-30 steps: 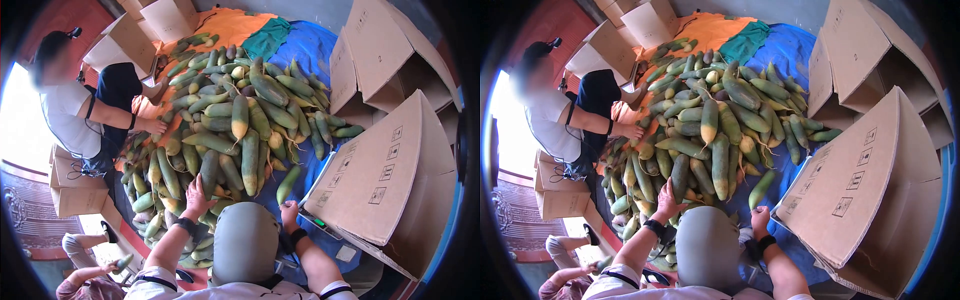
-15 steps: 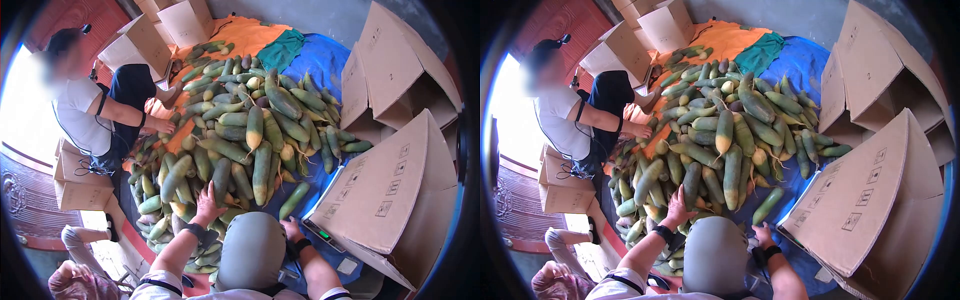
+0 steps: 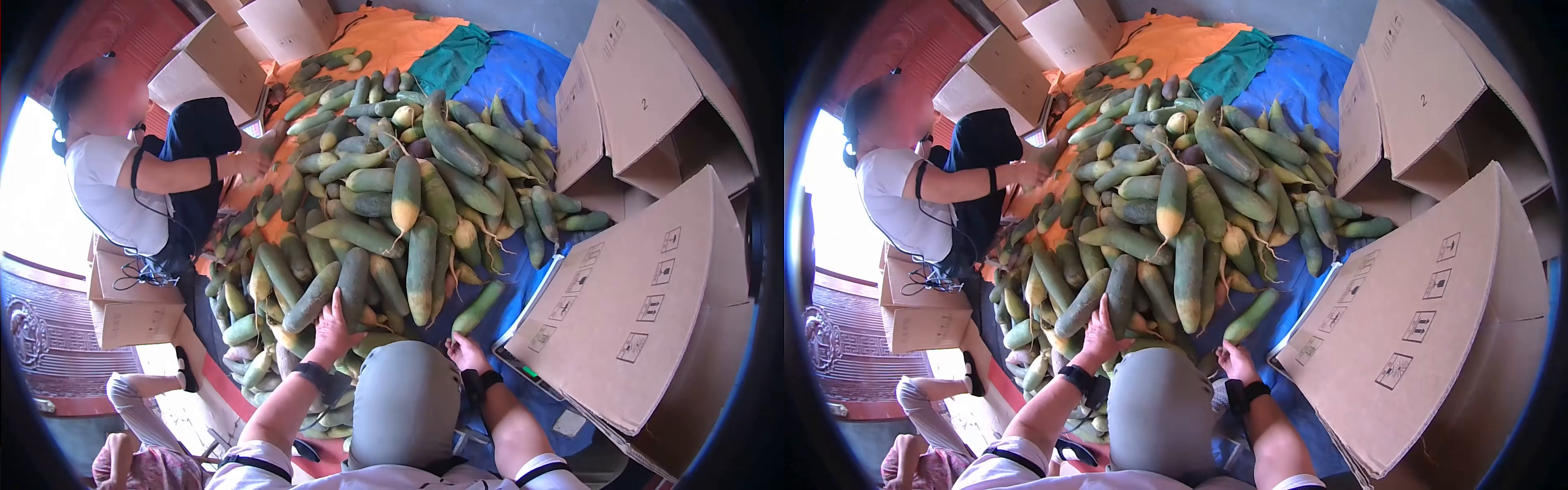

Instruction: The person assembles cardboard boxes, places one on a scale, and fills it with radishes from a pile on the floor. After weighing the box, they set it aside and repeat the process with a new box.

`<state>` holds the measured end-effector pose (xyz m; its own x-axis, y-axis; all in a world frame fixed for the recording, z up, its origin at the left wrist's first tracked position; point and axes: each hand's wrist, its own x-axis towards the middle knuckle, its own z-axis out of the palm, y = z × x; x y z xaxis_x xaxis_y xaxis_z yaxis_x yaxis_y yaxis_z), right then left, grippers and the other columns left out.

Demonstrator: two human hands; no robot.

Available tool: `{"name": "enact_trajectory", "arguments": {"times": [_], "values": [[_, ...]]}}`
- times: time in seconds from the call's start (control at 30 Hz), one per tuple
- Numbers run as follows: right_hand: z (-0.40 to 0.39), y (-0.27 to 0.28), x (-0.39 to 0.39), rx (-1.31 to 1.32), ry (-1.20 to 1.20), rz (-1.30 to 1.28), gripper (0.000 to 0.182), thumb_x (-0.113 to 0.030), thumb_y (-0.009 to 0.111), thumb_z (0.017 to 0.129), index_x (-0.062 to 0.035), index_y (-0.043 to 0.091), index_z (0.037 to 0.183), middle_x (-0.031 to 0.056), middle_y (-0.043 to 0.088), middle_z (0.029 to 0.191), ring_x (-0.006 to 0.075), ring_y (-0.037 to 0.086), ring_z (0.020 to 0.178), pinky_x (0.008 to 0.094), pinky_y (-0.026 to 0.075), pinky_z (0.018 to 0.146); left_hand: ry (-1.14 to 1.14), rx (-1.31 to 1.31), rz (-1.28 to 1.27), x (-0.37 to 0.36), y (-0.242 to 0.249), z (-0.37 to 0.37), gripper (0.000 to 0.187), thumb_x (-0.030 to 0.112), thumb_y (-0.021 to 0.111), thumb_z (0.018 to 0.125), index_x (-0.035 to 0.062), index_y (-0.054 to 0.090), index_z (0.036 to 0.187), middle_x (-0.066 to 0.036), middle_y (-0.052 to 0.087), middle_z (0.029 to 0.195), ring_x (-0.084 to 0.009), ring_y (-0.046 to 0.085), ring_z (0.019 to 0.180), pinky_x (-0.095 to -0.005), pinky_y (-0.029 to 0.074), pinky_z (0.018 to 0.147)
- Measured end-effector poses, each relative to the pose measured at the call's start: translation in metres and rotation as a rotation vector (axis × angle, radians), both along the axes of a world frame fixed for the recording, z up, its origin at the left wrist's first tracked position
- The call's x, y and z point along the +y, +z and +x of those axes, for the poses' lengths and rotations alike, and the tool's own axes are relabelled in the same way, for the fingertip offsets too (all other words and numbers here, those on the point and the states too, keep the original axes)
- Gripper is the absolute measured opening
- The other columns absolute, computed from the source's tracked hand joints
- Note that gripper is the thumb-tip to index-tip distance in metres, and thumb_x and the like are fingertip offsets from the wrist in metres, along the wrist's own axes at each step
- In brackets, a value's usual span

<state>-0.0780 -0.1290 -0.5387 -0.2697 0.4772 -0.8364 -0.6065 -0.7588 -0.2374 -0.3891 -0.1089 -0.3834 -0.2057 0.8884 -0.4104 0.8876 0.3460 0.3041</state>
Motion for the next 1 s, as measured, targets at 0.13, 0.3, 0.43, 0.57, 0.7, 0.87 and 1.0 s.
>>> {"name": "enact_trajectory", "arguments": {"times": [0.13,0.3,0.43,0.57,0.7,0.87,1.0], "values": [[0.009,0.013,0.011,-0.093,0.049,-0.118,0.018,-0.020,0.066,0.087,-0.0061,0.054,0.083,0.0015,0.053,0.070,0.0111,0.050,0.060,0.0250,0.043,0.056,-0.003,0.014,-0.008,0.000,-0.002,0.000,0.126,0.033,0.085,0.058,0.0124,-0.001,0.147,-0.023,0.034,0.132,-0.0432,0.035,0.123,-0.0516,0.032,0.103],[0.027,0.031,-0.002,-0.216,0.261,0.018,0.022,-0.025,0.059,0.092,-0.0052,0.055,0.082,-0.0022,0.044,0.060,0.0066,0.042,0.050,0.0217,0.036,0.046,-0.022,0.008,0.029,-0.001,-0.005,-0.002,0.127,0.034,0.085,0.057,0.0124,-0.002,0.147,-0.024,0.034,0.133,-0.0438,0.036,0.123,-0.0514,0.031,0.103],[0.031,0.013,-0.025,-0.742,0.544,0.331,0.031,-0.029,0.050,0.092,-0.0037,0.058,0.076,0.0064,0.051,0.055,0.0204,0.052,0.049,0.0345,0.042,0.049,-0.028,0.018,0.022,-0.001,-0.006,-0.002,0.127,0.034,0.085,0.058,0.0124,-0.003,0.148,-0.024,0.034,0.133,-0.0436,0.037,0.122,-0.0512,0.031,0.103],[0.033,0.065,-0.029,-1.405,0.930,0.855,0.035,-0.030,0.044,0.091,-0.0051,0.061,0.073,0.0155,0.061,0.068,0.0365,0.060,0.070,0.0473,0.046,0.064,-0.034,0.039,0.016,0.000,-0.003,-0.001,0.127,0.036,0.084,0.058,0.0128,-0.003,0.148,-0.024,0.035,0.132,-0.0433,0.038,0.121,-0.0505,0.032,0.103],[0.047,0.102,-0.032,-1.617,1.056,0.969,0.037,-0.031,0.045,0.091,-0.0054,0.060,0.069,0.0178,0.062,0.072,0.0385,0.060,0.073,0.0494,0.046,0.065,-0.032,0.126,0.010,0.000,0.000,0.003,0.129,0.037,0.085,0.059,0.0145,-0.006,0.147,-0.025,0.040,0.127,-0.0420,0.046,0.115,-0.0499,0.040,0.098],[0.069,0.155,-0.061,-1.473,1.007,0.920,0.042,-0.036,0.046,0.090,-0.0054,0.061,0.066,0.0183,0.062,0.069,0.0388,0.060,0.068,0.0484,0.046,0.060,0.000,0.072,-0.016,0.001,0.003,0.004,0.126,0.038,0.083,0.061,0.0165,-0.004,0.148,-0.024,0.039,0.129,-0.0425,0.043,0.119,-0.0509,0.035,0.100],[0.083,0.195,-0.098,-1.495,1.061,0.913,0.034,-0.032,0.055,0.087,-0.0055,0.062,0.067,0.0179,0.061,0.068,0.0379,0.061,0.067,0.0469,0.045,0.059,0.020,0.087,-0.013,0.000,0.004,0.005,0.125,0.039,0.083,0.061,0.0171,-0.004,0.148,-0.023,0.040,0.128,-0.0421,0.045,0.117,-0.0508,0.038,0.098]]}}
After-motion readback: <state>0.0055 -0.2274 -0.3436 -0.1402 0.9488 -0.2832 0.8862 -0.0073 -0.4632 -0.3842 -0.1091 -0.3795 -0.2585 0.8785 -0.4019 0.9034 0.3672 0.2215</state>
